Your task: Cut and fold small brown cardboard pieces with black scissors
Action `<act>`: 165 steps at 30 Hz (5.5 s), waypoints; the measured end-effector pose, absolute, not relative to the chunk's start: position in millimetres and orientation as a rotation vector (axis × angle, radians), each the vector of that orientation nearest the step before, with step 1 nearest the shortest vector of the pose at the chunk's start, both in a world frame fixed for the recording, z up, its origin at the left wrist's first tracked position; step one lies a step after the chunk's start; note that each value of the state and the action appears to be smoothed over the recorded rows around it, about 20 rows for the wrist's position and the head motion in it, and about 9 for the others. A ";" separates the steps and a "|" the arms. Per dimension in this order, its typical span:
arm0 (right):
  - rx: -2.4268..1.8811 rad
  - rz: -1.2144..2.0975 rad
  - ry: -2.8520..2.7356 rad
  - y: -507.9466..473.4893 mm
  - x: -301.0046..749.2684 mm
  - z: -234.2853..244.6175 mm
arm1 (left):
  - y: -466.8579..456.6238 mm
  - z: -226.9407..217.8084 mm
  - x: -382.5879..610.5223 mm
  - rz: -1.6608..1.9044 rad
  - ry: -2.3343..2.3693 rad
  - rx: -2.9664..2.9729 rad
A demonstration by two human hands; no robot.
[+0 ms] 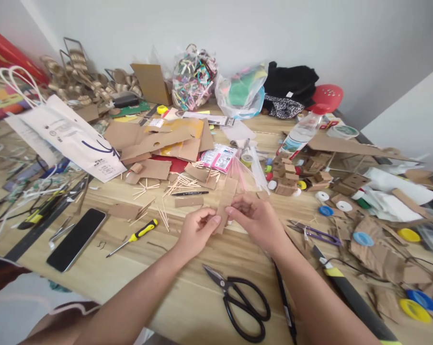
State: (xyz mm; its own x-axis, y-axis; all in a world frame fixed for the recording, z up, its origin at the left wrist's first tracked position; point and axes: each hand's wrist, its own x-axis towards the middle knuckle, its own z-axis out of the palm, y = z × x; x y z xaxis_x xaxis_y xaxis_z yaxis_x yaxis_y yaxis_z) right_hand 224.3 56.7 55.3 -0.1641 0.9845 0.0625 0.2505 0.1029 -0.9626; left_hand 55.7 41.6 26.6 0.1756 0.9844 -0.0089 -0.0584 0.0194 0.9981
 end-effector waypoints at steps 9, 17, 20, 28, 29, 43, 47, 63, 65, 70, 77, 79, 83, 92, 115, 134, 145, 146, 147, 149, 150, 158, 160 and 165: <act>-1.245 1.228 -1.437 52.5 222.8 54.5 | 40.7 22.0 58.1 1.088 1.005 1.108; -1.188 1.333 -1.486 51.4 218.0 52.3 | 39.9 28.2 54.9 1.068 1.085 1.290; -1.171 1.312 -1.468 51.7 218.0 51.3 | 39.4 27.0 55.8 1.056 1.084 1.272; -1.105 1.195 -1.528 50.6 217.7 44.5 | 37.9 24.0 59.4 1.048 1.054 1.183; -1.104 1.162 -1.553 50.2 217.6 44.2 | 38.3 24.1 59.0 1.062 1.059 1.187; -1.191 0.942 -1.698 48.7 217.7 49.1 | 42.1 28.2 59.3 0.985 0.994 0.914; -1.146 0.907 -1.699 48.6 217.1 46.5 | 43.3 26.7 57.9 0.947 0.906 0.766; -0.911 0.586 -1.977 53.2 229.3 46.9 | 47.4 11.9 49.7 0.864 0.658 0.551; -0.903 0.557 -2.015 53.5 230.5 46.3 | 47.6 9.9 50.0 0.869 0.675 0.523; -0.893 0.536 -2.067 55.3 233.1 44.4 | 47.9 5.1 49.5 0.874 0.683 0.521; -0.804 0.424 -2.107 55.5 235.3 41.5 | 47.7 4.3 50.3 0.889 0.655 0.520; -0.815 0.416 -2.128 55.0 235.9 42.8 | 47.8 5.2 50.7 0.893 0.660 0.504; -0.813 0.404 -2.164 53.6 236.8 48.3 | 48.3 6.9 51.1 0.900 0.659 0.465; -0.729 0.329 -2.328 48.6 237.1 59.6 | 51.5 7.3 47.3 1.013 0.680 0.422; -0.771 0.204 -2.297 42.7 234.1 59.8 | 47.2 23.9 54.5 0.998 0.555 0.328; -0.926 0.345 -2.275 48.4 232.0 41.9 | 41.4 27.9 58.6 1.077 0.674 0.626; -0.908 0.607 -2.174 52.4 234.7 48.0 | 43.7 28.2 55.0 1.049 0.649 0.560; -0.902 0.596 -2.174 52.4 234.1 47.3 | 43.6 28.0 55.1 1.048 0.648 0.559; -0.902 0.587 -2.175 52.3 233.5 46.5 | 43.4 28.1 55.3 1.046 0.651 0.558; -0.913 0.576 -2.177 51.9 232.6 44.9 | 43.1 29.0 55.9 1.039 0.658 0.560; -0.921 0.574 -2.174 51.6 232.4 44.4 | 43.1 29.7 56.2 1.038 0.663 0.561; -0.924 0.766 -2.082 48.0 233.1 50.5 | 43.7 28.7 57.5 1.079 0.770 0.710; -0.944 0.846 -1.993 47.8 232.6 50.3 | 43.6 25.7 56.3 1.103 0.848 0.820; -1.068 0.802 -1.889 47.6 225.1 43.9 | 41.2 23.9 53.4 1.109 1.029 1.167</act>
State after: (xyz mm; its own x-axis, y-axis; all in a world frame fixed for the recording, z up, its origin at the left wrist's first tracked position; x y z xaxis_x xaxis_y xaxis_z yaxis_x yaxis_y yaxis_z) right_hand 225.1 47.6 43.9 -0.3189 0.8873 0.3332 0.3769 0.4412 -0.8144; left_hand 53.4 41.2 23.9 0.1638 0.9859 -0.0350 -0.1082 0.0532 0.9927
